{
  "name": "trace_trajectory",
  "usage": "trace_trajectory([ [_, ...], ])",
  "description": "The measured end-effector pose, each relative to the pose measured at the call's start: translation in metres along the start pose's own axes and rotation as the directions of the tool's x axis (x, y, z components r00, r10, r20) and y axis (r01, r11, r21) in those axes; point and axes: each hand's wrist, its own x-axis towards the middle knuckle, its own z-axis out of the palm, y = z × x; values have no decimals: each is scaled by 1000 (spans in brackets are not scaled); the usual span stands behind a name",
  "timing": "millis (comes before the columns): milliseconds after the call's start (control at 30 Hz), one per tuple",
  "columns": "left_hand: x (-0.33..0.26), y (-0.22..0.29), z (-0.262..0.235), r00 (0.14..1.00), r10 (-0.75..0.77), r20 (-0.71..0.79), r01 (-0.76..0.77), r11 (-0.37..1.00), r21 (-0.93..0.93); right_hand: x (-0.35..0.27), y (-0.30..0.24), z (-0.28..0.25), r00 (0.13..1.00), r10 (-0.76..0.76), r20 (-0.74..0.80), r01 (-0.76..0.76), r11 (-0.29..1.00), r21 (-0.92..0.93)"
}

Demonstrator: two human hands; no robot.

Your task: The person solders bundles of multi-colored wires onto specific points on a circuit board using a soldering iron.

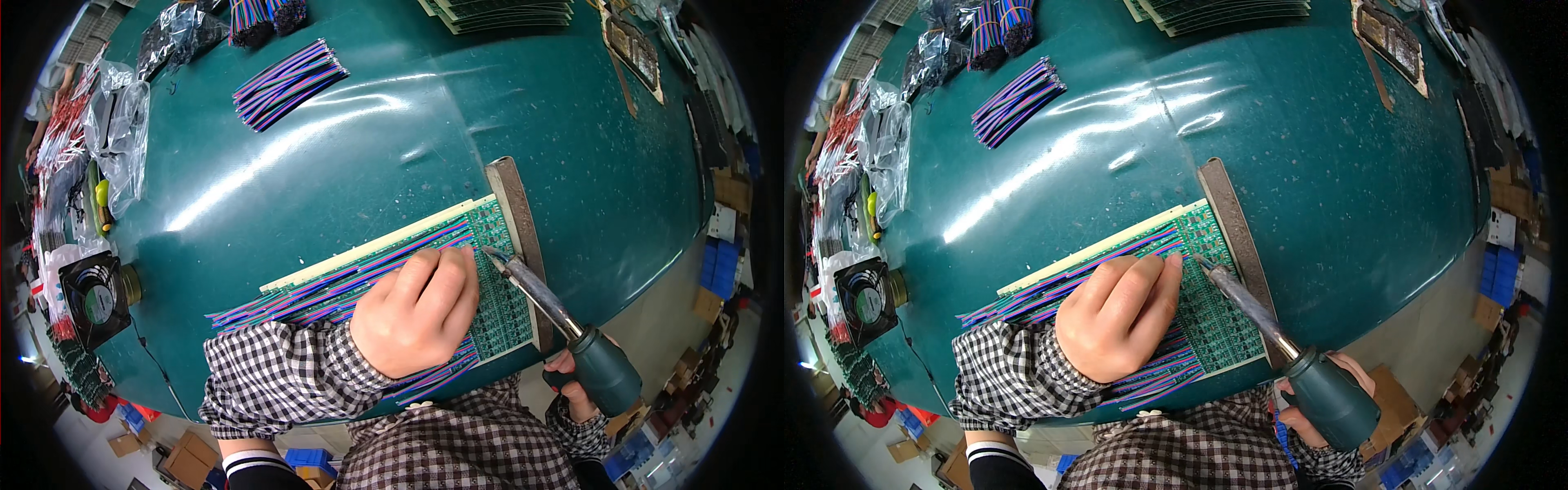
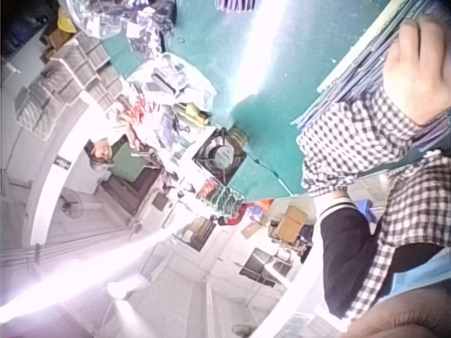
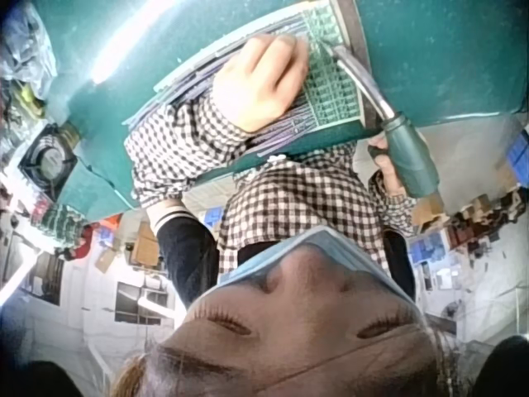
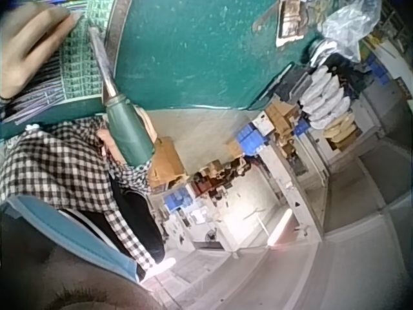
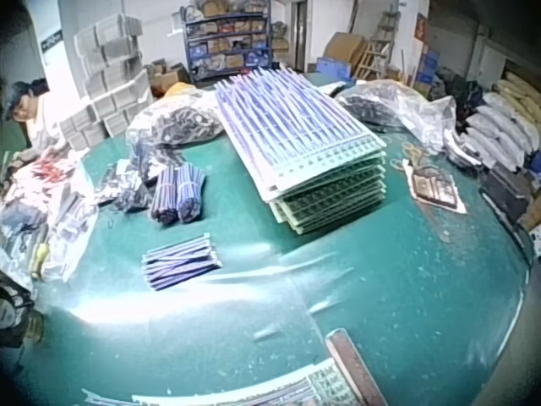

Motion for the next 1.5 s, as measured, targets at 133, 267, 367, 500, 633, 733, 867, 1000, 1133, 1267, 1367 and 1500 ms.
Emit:
trace_trajectory([
  [133, -1, -1, 1, 1000, 6, -10, -6, 1000, 1, 2, -2, -1, 999, -26, 26, 26, 1000, -5],
  [267, -2, -1, 2, 1000, 5, -18, -5, 1000, -4, -1, 2, -3, 999, -23, 24, 24, 999, -43],
  [367, -1, 0, 3, 1000, 1, -22, -1, 1000, -9, 0, 2, -2, 999, -23, 29, 24, 999, -43],
  [500, -1, -1, 1, 1000, 6, -11, -6, 1000, -7, -1, 3, -1, 999, -46, 16, 47, 998, -51],
  [633, -1, 0, 1, 1000, 0, -9, 0, 1000, -5, 0, 1, -1, 999, -27, 39, 28, 999, -31],
  [733, -2, 1, 2, 1000, -12, -7, 11, 1000, -11, 0, 2, 1, 999, -32, 17, 33, 998, -57],
  [867, -1, 0, -1, 1000, -21, -16, 21, 1000, -14, -15, 53, -22, 985, -122, 124, 133, 987, -86],
  [1000, 1, 2, 0, 1000, -11, 1, 11, 1000, -9, -7, 22, -5, 992, -18, 125, -26, 939, 342],
  [1133, 2, 1, -6, 998, -34, 51, 37, 998, -60, 8, 29, -1, 991, -70, 117, -16, 794, 608],
  [1267, 12, 0, -42, 969, -116, 216, 158, 970, -186, 27, 28, -1, 993, -90, 77, -14, 558, 830],
  [1367, 18, -25, -87, 955, -255, 154, 290, 915, -282, 39, 35, -10, 986, -160, -43, 124, 546, 829],
  [1500, 41, -123, -69, 929, -365, -67, 363, 931, -48, 70, 47, -5, 988, -131, -85, 140, 500, 855],
])
